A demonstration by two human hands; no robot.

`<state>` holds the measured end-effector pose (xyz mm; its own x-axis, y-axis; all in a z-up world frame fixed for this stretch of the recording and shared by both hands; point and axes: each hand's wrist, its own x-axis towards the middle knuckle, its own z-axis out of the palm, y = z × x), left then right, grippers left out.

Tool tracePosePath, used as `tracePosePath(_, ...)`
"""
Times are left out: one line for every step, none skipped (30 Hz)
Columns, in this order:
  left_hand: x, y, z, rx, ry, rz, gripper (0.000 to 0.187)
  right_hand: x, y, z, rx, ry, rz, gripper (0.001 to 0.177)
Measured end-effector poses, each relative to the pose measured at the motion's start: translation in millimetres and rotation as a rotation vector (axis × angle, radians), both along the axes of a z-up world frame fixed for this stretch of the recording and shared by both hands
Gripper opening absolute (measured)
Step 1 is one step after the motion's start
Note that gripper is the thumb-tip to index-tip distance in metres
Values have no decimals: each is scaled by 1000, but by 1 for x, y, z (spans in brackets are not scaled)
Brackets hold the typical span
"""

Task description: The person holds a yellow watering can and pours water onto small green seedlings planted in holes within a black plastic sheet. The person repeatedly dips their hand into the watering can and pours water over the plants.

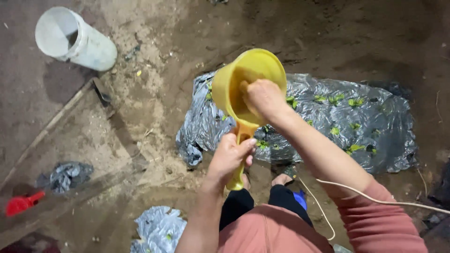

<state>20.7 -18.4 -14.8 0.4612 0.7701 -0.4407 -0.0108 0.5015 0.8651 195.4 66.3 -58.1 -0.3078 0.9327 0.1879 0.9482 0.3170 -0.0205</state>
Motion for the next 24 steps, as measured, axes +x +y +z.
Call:
tracePosePath(1, -2, 4, 14, 4, -26, 25, -3, 2, -13, -120, -238, -66, 10)
tracePosePath(3, -5, 1, 22, -3, -37, 25, -6, 0, -7, -113, -243, -78, 10)
tracePosePath(4, -7, -2, -12, -30, -43, 25, -9, -2, 0, -359, 149, -133, 14)
tracePosePath(4, -9, -6, -48, -56, -44, 26, -15, -3, 5, -597, 548, -177, 25)
tracePosePath(6, -7, 0, -41, -62, -50, 26, -7, 3, -3, -589, 544, -183, 25)
tracePosePath(7, -8, 7, -63, -70, -43, 25, -1, 6, -11, -579, 408, -256, 23)
tracePosePath(8, -9, 15, -84, -78, -35, 24, 5, 10, -19, -567, 271, -328, 22)
tracePosePath(6, -9, 12, -81, -77, -39, 24, 2, 6, -2, -564, 273, -332, 22)
tracePosePath(5, -8, 8, -90, -85, -34, 25, -2, 4, 13, -694, 386, -290, 31)
tracePosePath(5, -8, 5, -101, -96, -32, 25, -3, 0, 30, -822, 498, -249, 40)
tracePosePath(6, -4, 10, -100, -98, -39, 25, 7, -3, 40, -819, 498, -256, 40)
tracePosePath(6, -3, 14, -78, -78, -39, 26, 17, -9, 50, -514, 560, -138, 33)
tracePosePath(5, -1, 18, -57, -58, -38, 27, 26, -14, 59, -207, 610, -21, 29)
tracePosePath(3, -1, 14, -62, -56, -41, 27, 38, -19, 65, -211, 613, -25, 29)
tracePosePath(1, -1, 11, -50, -55, -21, 23, 49, -24, 71, -26, 596, 22, 30)
tracePosePath(0, 1, 9, -33, -57, -1, 18, 62, -27, 78, 164, 571, 71, 41)
tracePosePath(-3, 2, 2, -32, -57, -4, 18, 74, -30, 82, 165, 571, 68, 41)
tracePosePath(-5, 4, -5, -28, -51, 5, 18, 88, -32, 86, 255, 613, 39, 22)
tracePosePath(-7, 5, -12, -23, -44, 15, 18, 101, -35, 91, 345, 654, 11, 19)
tracePosePath(-9, 4, -13, -23, -45, 12, 18, 126, -31, 66, 346, 653, 8, 19)
tracePosePath(-11, 4, -14, -25, -39, 30, 16, 151, -27, 42, 396, 367, -118, 21)
tracePosePath(-13, 5, -15, -24, -33, 47, 15, 177, -22, 18, 443, 80, -241, 37)
tracePosePath(-14, 8, -9, -20, -33, 42, 15, 172, -28, 24, 447, 79, -246, 37)
tracePosePath(-13, 10, -3, 2, -8, 39, 18, 168, -35, 29, 408, -2, -346, 36)
